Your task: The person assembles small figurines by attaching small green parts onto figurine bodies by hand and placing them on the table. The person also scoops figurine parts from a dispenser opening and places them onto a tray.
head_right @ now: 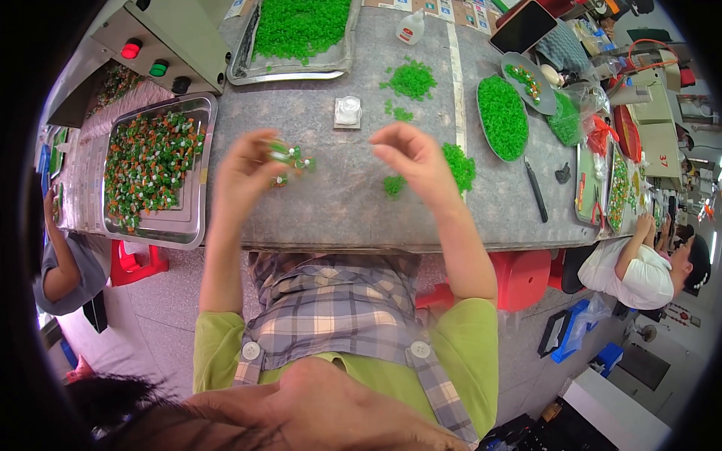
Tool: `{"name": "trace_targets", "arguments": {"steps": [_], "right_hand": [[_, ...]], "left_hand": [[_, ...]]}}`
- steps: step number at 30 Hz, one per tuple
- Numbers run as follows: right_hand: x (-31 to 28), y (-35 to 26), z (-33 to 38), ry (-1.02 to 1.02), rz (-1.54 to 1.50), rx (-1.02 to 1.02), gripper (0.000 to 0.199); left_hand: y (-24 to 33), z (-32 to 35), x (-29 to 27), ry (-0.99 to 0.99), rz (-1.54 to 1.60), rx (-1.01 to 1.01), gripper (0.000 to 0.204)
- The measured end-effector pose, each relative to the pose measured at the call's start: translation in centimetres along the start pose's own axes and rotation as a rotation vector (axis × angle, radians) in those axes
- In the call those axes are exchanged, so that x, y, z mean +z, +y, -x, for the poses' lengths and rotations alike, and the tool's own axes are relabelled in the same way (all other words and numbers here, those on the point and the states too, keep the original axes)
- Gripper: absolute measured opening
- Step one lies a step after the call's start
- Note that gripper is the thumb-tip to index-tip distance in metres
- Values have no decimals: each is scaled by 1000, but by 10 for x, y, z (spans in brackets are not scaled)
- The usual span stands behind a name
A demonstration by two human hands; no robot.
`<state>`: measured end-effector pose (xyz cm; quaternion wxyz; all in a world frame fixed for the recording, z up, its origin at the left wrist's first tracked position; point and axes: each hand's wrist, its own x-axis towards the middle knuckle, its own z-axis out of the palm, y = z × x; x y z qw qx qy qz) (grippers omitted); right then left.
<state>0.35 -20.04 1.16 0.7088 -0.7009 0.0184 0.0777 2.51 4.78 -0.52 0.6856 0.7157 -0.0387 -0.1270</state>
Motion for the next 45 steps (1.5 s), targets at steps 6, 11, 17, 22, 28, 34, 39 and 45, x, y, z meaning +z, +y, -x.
{"name": "trace_targets", "arguments": {"steps": [6, 11, 17, 22, 28, 34, 39, 45], "right_hand": [[-25, 11, 12, -98, 847, 15, 8], [-12, 12, 6, -149, 1068, -96, 11], [-19, 19, 3, -256, 1140, -128, 10], [-15, 16, 4, -289, 1158, -261, 10], [-16, 18, 6, -217, 1150, -365, 8], [-6, -1, 11, -26, 669, -99, 7], [22, -6, 7, -1, 417, -238, 7], [38, 0, 3, -9, 688, -618, 12]], "left_hand": [[-1, 2, -139, 717, -1177, 325, 38], [-8, 13, -179, 874, -1558, 178, 43], [0, -9, -60, 422, -832, 470, 13], [-8, -16, 4, -8, -950, 649, 15], [-10, -24, 15, -199, -1082, 652, 17], [4, -27, 12, -273, -891, 553, 20], [8, -19, 19, -294, -118, 74, 14], [-3, -9, 35, -471, 245, -238, 19]]}}
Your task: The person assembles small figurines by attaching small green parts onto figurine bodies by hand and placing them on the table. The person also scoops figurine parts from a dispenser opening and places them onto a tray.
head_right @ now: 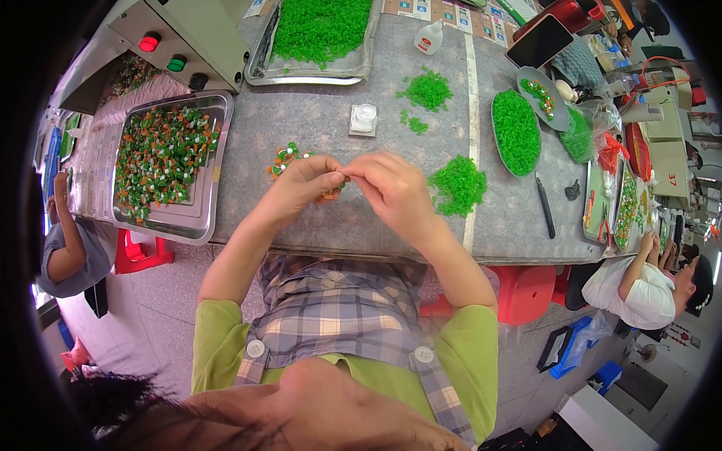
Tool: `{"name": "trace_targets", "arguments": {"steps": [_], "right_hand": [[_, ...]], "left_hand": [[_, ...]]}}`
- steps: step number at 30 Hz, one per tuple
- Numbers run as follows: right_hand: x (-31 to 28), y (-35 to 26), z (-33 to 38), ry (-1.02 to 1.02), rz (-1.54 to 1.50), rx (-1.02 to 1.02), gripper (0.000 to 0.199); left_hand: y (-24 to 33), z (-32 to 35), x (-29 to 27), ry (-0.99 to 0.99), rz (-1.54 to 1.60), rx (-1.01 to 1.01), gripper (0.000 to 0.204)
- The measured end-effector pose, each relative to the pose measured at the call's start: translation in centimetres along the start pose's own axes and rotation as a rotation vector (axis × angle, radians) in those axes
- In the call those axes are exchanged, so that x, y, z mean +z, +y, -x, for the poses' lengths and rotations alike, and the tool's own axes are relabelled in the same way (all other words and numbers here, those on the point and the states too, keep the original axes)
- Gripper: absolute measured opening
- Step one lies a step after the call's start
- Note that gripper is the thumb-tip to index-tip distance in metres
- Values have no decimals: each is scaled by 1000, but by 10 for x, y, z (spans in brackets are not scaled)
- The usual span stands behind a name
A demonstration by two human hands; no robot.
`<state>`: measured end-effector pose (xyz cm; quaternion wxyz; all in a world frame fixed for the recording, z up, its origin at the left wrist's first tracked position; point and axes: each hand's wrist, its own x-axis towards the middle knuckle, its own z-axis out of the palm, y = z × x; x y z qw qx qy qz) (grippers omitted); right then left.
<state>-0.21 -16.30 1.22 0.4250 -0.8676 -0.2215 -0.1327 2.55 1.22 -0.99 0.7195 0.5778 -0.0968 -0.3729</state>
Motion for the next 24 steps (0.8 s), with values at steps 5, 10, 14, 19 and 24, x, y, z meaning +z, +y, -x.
{"name": "trace_targets", "arguments": {"steps": [5, 10, 14, 19, 24], "right_hand": [[2, 0, 6, 3, 117, -93, 15], [4, 9, 11, 19, -584, 555, 14], [3, 20, 12, -190, -856, 723, 15], [1, 28, 1, -130, -879, 686, 12], [-13, 54, -41, -42, -247, 564, 14]], "left_hand": [[-8, -2, 1, -25, 99, 42, 18], [-14, -3, 4, 47, 44, 94, 16], [-15, -1, 7, 171, -253, 132, 14], [-10, -2, 12, 319, -624, 361, 13], [-24, 0, 15, 269, -577, 297, 14]]}}
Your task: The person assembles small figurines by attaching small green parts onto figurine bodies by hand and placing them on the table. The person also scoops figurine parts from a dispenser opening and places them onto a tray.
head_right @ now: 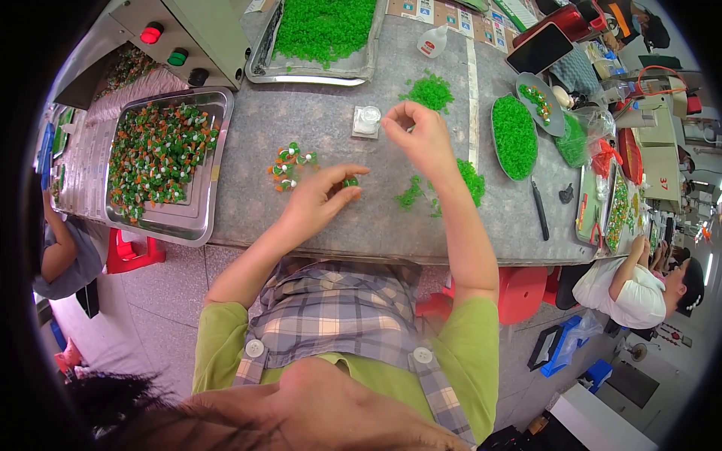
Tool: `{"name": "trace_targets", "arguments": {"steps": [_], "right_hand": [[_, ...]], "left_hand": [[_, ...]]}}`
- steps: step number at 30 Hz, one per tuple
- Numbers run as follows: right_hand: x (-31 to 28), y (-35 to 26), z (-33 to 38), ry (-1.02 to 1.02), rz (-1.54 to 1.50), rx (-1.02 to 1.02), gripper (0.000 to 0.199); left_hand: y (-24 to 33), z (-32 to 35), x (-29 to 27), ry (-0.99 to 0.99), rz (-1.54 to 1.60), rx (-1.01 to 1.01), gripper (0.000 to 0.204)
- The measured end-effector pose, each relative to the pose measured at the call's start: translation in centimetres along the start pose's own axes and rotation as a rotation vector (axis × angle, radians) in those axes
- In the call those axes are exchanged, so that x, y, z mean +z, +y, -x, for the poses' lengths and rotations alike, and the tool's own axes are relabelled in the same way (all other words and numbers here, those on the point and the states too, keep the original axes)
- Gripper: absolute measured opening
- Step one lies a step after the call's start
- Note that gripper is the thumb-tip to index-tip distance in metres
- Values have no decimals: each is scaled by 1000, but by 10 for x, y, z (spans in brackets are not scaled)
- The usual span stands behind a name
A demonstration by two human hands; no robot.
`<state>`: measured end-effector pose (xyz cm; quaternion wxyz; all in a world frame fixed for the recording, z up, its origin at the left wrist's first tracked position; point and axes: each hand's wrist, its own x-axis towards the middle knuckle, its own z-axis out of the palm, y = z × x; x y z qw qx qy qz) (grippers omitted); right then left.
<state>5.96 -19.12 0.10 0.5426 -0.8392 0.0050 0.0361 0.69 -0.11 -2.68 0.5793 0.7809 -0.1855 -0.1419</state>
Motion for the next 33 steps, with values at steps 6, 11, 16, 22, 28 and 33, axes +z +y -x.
{"name": "trace_targets", "arguments": {"steps": [6, 11, 16, 22, 28, 33], "right_hand": [[3, -7, -10, 7, 384, -54, 15], [4, -12, -11, 20, 471, -87, 15], [3, -6, -6, 42, 407, -54, 13], [6, -25, 33, -130, -497, -49, 8], [25, -17, 60, -92, -577, -94, 7], [22, -10, 70, -67, -625, -108, 5]], "left_hand": [[-9, 4, 0, -53, 87, -83, 16], [-9, -1, -10, -46, 722, -269, 16], [-2, -3, -14, 1, 869, -279, 21], [1, 1, -12, -22, 840, -235, 37], [16, 1, -9, -71, 789, -237, 39], [19, 7, -7, -130, 828, -278, 42]]}}
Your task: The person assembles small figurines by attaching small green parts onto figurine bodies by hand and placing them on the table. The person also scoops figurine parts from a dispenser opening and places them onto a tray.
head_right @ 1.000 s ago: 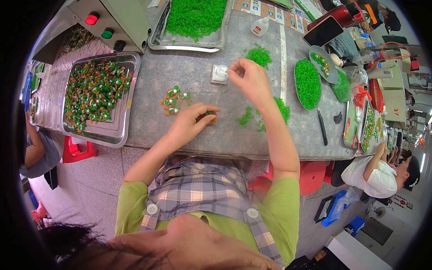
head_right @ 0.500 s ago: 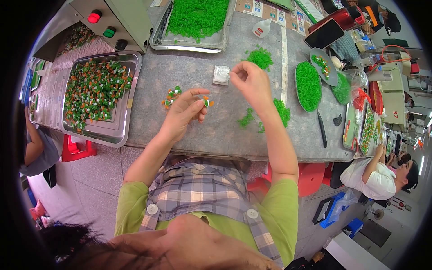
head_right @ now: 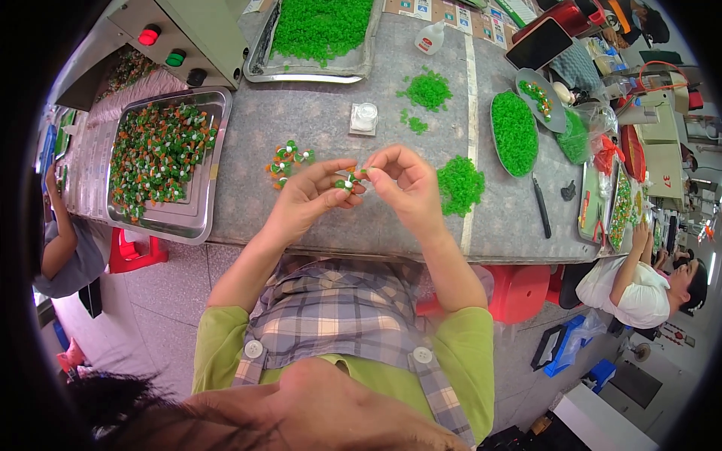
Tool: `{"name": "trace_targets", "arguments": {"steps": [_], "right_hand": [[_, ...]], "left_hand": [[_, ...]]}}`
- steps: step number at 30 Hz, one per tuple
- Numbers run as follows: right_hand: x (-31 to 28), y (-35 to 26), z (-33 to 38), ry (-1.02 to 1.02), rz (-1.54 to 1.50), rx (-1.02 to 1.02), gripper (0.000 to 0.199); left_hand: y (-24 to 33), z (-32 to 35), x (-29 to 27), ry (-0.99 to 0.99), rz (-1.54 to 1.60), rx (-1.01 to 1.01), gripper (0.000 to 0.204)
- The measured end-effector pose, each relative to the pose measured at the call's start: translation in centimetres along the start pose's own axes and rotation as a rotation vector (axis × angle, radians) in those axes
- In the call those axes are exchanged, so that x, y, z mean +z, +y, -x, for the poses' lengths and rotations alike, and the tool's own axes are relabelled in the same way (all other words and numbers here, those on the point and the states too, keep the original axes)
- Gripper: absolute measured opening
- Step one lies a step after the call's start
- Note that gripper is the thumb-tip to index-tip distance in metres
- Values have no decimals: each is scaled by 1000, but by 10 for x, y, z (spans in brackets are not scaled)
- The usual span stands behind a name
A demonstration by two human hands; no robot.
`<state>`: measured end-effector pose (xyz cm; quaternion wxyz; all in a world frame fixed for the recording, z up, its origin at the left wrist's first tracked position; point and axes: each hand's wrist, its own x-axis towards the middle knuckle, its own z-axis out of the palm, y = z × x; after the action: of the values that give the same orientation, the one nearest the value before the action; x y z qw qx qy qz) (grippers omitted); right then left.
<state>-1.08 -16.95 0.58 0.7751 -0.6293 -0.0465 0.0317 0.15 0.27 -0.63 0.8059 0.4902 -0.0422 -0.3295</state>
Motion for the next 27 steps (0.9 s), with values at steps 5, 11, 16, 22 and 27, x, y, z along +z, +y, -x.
{"name": "trace_targets", "arguments": {"steps": [5, 11, 16, 22, 27], "right_hand": [[4, 4, 12, 10, -93, -44, 8], [10, 15, 19, 96, 72, -20, 5], [14, 16, 19, 104, -8, 40, 6], [16, 18, 19, 125, 37, 62, 5], [15, 23, 21, 172, 137, 54, 6]], "left_hand": [[-7, 2, -5, -15, -96, 92, 45], [-7, 2, 1, 0, -121, 109, 40], [-8, 2, 1, -15, -104, 131, 40], [-8, 1, 2, -10, -116, 123, 39], [-12, 2, 2, 50, -172, 131, 39]]}}
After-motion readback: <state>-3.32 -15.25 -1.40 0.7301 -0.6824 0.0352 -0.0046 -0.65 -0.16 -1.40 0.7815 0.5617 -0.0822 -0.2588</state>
